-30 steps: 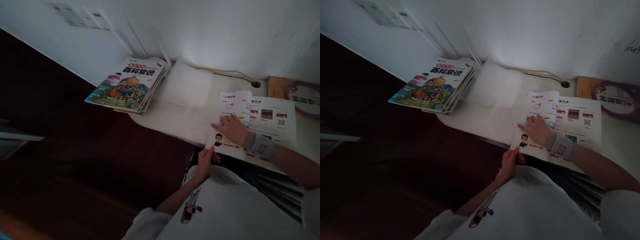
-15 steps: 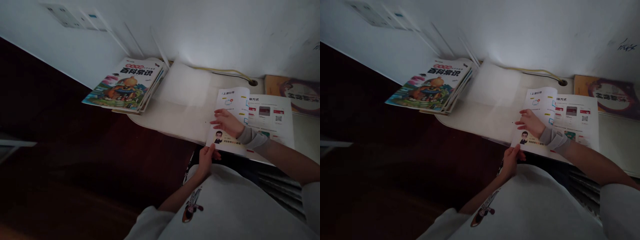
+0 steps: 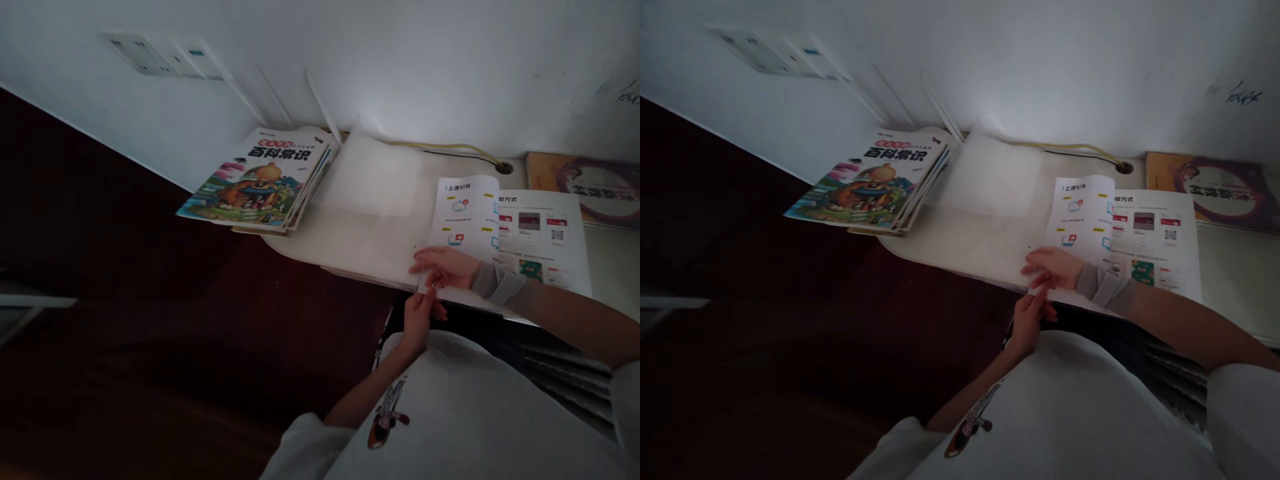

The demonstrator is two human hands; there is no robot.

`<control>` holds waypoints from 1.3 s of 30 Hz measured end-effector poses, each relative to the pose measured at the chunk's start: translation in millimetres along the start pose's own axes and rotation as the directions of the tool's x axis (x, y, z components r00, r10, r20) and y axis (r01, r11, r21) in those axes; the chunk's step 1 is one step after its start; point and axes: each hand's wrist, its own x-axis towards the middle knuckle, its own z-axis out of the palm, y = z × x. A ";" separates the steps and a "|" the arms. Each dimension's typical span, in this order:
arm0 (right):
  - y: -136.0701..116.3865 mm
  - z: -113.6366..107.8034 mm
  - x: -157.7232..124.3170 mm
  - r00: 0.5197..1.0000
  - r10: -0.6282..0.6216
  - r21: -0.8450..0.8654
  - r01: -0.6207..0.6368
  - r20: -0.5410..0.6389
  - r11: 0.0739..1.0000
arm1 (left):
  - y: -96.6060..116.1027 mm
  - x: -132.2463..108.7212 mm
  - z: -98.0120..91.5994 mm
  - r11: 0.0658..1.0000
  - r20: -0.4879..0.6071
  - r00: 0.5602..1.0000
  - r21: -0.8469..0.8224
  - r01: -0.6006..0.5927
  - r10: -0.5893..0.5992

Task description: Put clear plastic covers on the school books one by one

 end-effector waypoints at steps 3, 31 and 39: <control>10.5 3.9 -17.0 0.999 -0.034 -0.047 0.035 0.023 0.998 | 4.4 -2.0 3.1 1.000 0.017 0.999 0.015 -0.028 0.028; 48.7 -59.7 -70.1 0.718 -0.584 -0.870 0.061 0.379 -0.490 | 5.3 0.0 6.4 0.997 -0.104 0.991 0.002 -0.082 0.082; 63.5 -37.8 -38.9 0.676 -0.588 -0.871 0.171 0.444 -0.461 | 1.9 -6.3 0.5 0.985 0.002 0.998 0.162 -0.057 0.058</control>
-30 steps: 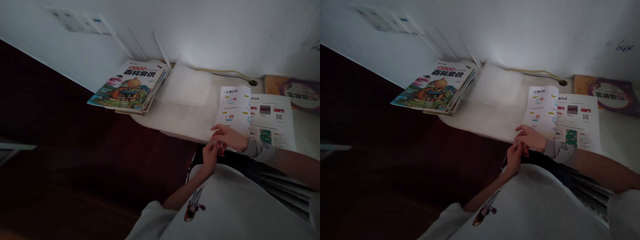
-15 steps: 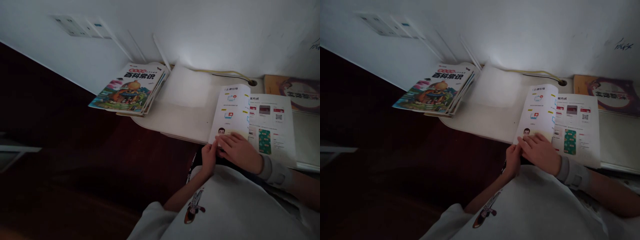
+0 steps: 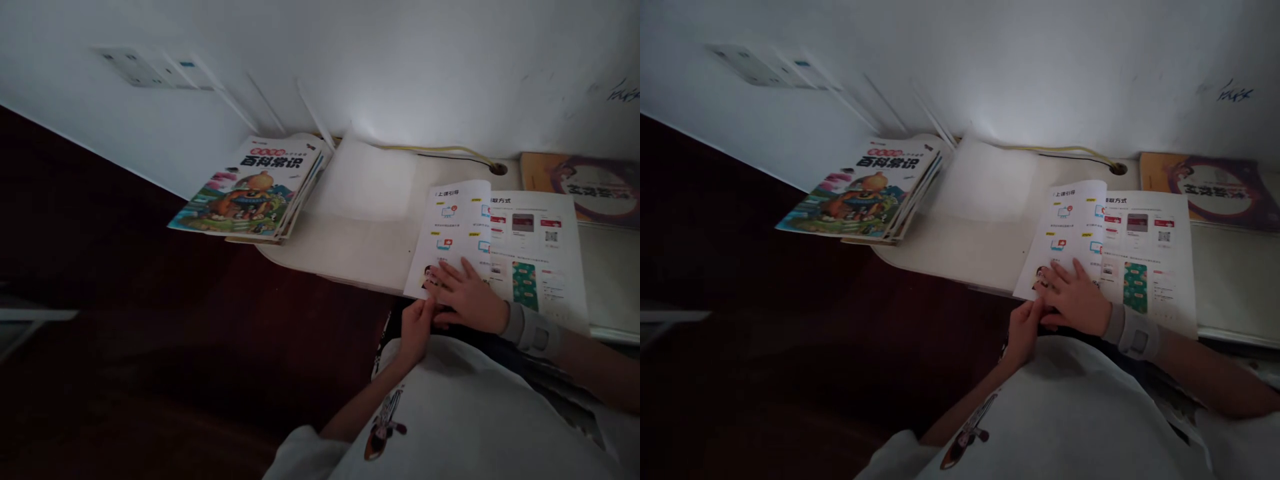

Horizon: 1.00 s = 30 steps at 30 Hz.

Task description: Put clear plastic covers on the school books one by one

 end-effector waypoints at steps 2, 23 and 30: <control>20.0 -2.9 8.6 0.998 0.018 0.025 -0.017 -0.054 1.000 | -2.0 -1.3 1.7 0.998 0.010 0.999 -0.045 0.033 -0.033; 91.0 4.3 84.7 0.837 0.539 0.035 -0.539 -0.090 0.842 | -19.9 5.4 -9.5 0.995 0.002 0.997 -0.068 0.075 -0.075; 114.7 0.3 93.0 0.902 0.431 0.099 -0.428 -0.016 0.898 | -20.4 -0.2 -28.6 0.986 0.062 0.996 -0.156 -0.051 0.062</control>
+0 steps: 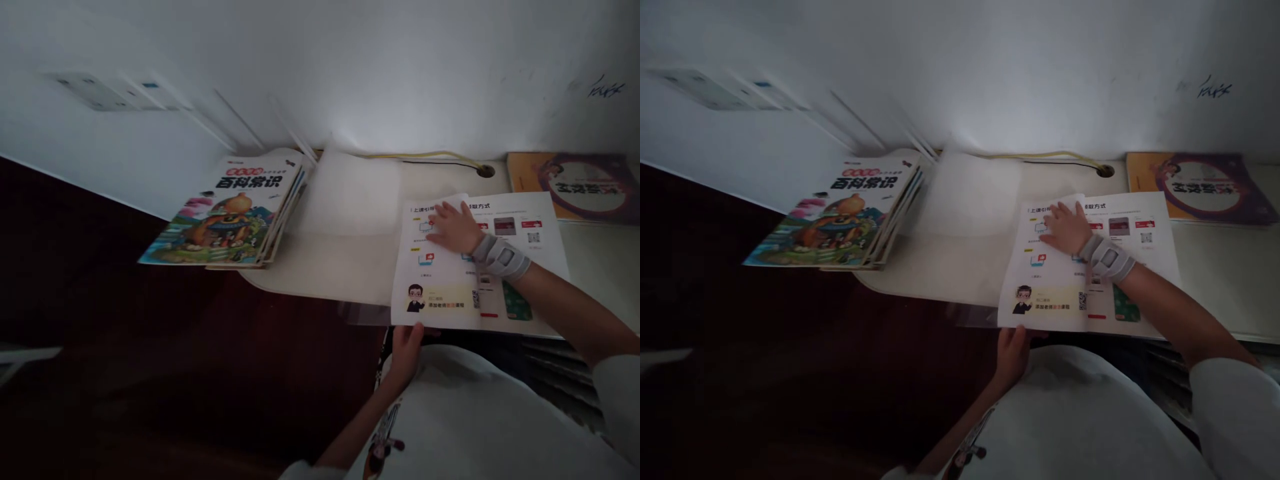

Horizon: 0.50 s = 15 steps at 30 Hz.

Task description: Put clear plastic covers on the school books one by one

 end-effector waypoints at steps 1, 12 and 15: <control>10.2 -0.7 4.1 0.997 0.029 0.072 -0.024 -0.078 0.997 | 2.7 -1.7 -2.0 0.999 0.042 0.998 -0.016 -0.047 0.048; 33.8 29.6 18.2 0.902 0.272 0.300 -0.171 -0.335 0.938 | 89.4 68.8 -56.8 0.958 -0.230 0.937 -0.054 -0.282 0.263; 30.2 33.2 25.2 0.866 0.338 0.370 -0.196 -0.370 0.908 | 135.0 59.1 -75.4 0.768 -0.426 0.642 0.418 -0.486 0.638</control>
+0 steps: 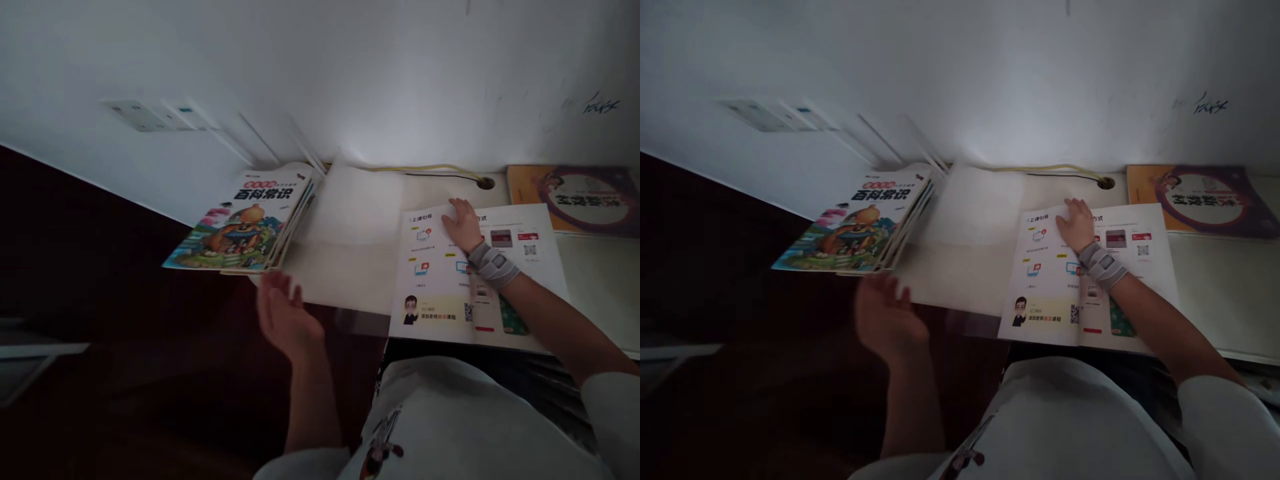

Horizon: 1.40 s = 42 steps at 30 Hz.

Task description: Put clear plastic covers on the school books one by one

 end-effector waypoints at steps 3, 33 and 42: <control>7.6 1.3 7.7 0.999 0.036 0.115 -0.036 0.005 0.993 | 49.0 -17.6 22.0 0.857 0.427 0.828 0.195 -0.477 0.364; 5.7 -18.8 -1.8 0.952 -0.233 -0.202 0.272 0.197 0.941 | 16.6 -96.6 129.0 0.465 0.926 0.364 0.368 -0.805 -0.103; 25.1 -27.8 3.6 0.961 -0.188 -0.034 0.198 0.201 0.980 | 38.6 -119.5 143.4 0.390 0.970 0.240 0.237 -0.890 -0.041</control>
